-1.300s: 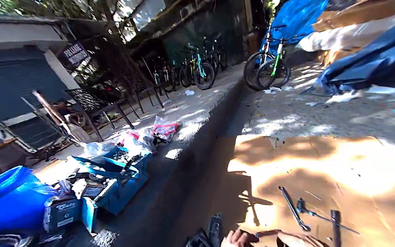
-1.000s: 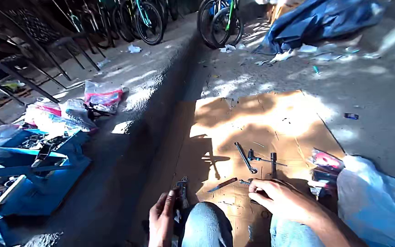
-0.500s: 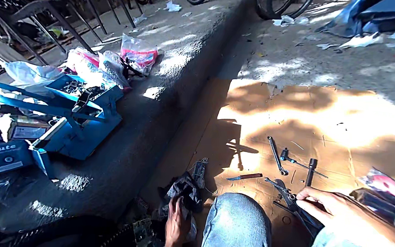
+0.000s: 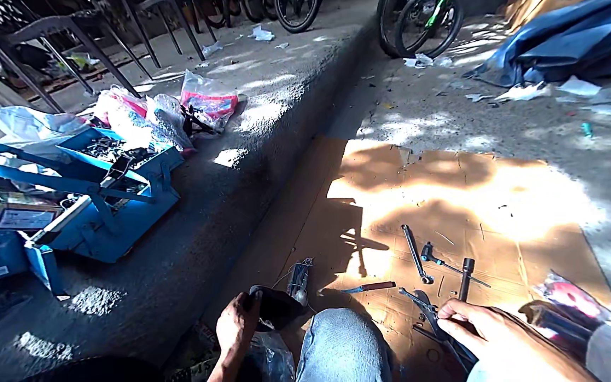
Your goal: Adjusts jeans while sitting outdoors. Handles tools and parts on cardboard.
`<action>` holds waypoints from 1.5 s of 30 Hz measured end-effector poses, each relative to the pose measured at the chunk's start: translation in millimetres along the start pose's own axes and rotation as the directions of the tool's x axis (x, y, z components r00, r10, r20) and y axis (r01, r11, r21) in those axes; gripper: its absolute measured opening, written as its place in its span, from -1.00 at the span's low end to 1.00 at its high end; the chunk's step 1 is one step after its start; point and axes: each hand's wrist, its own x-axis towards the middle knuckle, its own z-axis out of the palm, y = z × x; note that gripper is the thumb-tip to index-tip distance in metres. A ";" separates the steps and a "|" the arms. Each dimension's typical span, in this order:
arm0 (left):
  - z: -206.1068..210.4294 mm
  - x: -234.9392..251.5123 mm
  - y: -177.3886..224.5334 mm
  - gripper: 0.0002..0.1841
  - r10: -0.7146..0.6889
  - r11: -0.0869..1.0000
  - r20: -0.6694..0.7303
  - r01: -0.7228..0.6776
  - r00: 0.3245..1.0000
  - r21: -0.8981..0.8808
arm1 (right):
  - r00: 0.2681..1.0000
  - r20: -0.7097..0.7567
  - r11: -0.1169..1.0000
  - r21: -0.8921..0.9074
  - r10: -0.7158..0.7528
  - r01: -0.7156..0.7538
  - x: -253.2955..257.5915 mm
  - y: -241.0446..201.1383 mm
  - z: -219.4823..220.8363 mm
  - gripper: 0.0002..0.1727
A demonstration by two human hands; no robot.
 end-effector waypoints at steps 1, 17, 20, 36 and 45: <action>-10.6 -2.5 -4.1 -0.41 0.012 0.999 -0.047 -0.014 0.999 -0.051 | 1.000 -0.006 1.000 -0.005 -0.004 0.004 -0.4 0.0 0.4 -0.60; -118.3 -35.9 -83.1 -0.32 0.005 0.975 -0.149 -0.038 0.989 -0.221 | 0.993 -0.118 1.000 -0.022 -0.020 0.018 -8.4 3.7 2.0 -0.66; -66.7 -31.5 -52.7 -0.39 -0.050 0.997 0.192 0.062 0.980 -0.055 | 0.991 -0.135 0.998 -0.062 -0.016 0.008 -10.9 7.2 3.6 -0.63; 116.7 32.6 44.3 -0.37 -0.123 0.991 0.389 0.133 0.913 0.001 | 0.994 -0.026 0.988 -0.106 0.110 -0.112 -9.2 4.3 -0.2 -0.55; 19.2 52.6 -29.9 -0.58 0.004 0.987 0.227 0.033 0.974 -0.159 | 0.994 -0.108 0.995 -0.098 -0.020 0.009 -8.0 9.6 5.5 -0.67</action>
